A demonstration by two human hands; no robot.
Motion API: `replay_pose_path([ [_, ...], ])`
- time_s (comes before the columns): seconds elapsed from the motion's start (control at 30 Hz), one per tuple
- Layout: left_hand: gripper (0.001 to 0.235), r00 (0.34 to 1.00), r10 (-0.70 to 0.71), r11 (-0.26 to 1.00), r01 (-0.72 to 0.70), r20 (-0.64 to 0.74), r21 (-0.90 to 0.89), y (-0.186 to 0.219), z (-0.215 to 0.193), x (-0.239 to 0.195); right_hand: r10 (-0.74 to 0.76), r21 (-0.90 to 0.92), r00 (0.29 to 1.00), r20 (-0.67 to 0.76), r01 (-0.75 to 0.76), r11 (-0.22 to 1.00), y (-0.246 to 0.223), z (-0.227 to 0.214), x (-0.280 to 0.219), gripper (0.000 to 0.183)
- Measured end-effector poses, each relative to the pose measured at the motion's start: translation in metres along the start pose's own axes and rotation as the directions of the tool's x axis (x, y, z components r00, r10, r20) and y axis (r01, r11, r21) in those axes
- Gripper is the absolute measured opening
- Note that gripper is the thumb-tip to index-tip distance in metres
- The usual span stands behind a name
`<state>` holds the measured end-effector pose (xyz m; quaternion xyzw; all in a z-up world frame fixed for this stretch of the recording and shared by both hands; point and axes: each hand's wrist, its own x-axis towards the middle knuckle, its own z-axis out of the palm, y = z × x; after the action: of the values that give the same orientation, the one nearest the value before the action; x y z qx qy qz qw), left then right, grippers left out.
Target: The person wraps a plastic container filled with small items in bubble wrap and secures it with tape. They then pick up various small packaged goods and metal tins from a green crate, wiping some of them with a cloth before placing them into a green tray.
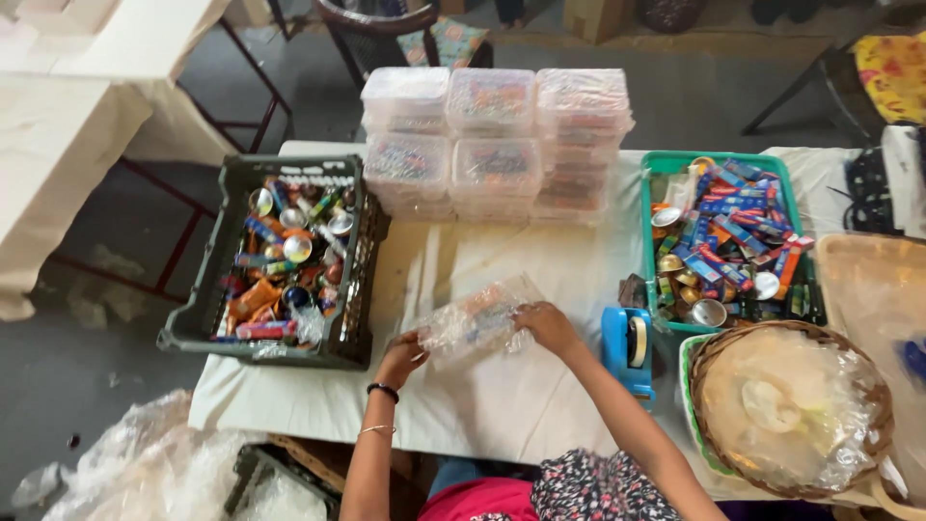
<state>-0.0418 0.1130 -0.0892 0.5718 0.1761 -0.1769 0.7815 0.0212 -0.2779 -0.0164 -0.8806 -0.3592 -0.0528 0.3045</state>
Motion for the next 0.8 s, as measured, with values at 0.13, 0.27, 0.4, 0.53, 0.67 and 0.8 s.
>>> replay_pose_path([
  [0.13,0.03,0.971,-0.177,0.972,0.146,-0.164,-0.182,0.05,0.046,-0.052,0.022,-0.002,0.999,0.039,-0.022,1.0,-0.003,-0.006,0.0,0.023],
  [0.27,0.049,0.947,-0.301,0.929,0.265,-0.112,-0.258,0.069,0.064,-0.05,0.005,0.164,1.0,0.016,-0.007,0.986,0.005,-0.003,-0.002,0.033],
  [0.4,0.036,0.955,-0.268,0.943,0.234,-0.124,-0.238,0.053,0.054,-0.023,0.441,0.534,0.883,0.161,-0.454,0.713,-0.001,0.001,0.007,0.02],
  [0.53,0.038,0.963,-0.259,0.935,0.231,-0.075,-0.271,0.029,0.032,-0.001,0.624,0.707,0.769,0.143,-0.52,0.48,0.045,0.057,0.008,0.029],
  [0.67,0.048,0.962,-0.248,0.901,0.273,0.115,-0.336,0.015,0.02,0.005,0.665,0.407,0.739,-0.113,-0.576,0.709,0.018,0.034,0.014,0.026],
  [0.8,0.062,0.976,-0.194,0.963,0.208,0.094,-0.173,0.06,0.052,-0.04,0.762,0.442,0.639,-0.108,-0.656,0.612,0.018,0.033,0.015,0.055],
])
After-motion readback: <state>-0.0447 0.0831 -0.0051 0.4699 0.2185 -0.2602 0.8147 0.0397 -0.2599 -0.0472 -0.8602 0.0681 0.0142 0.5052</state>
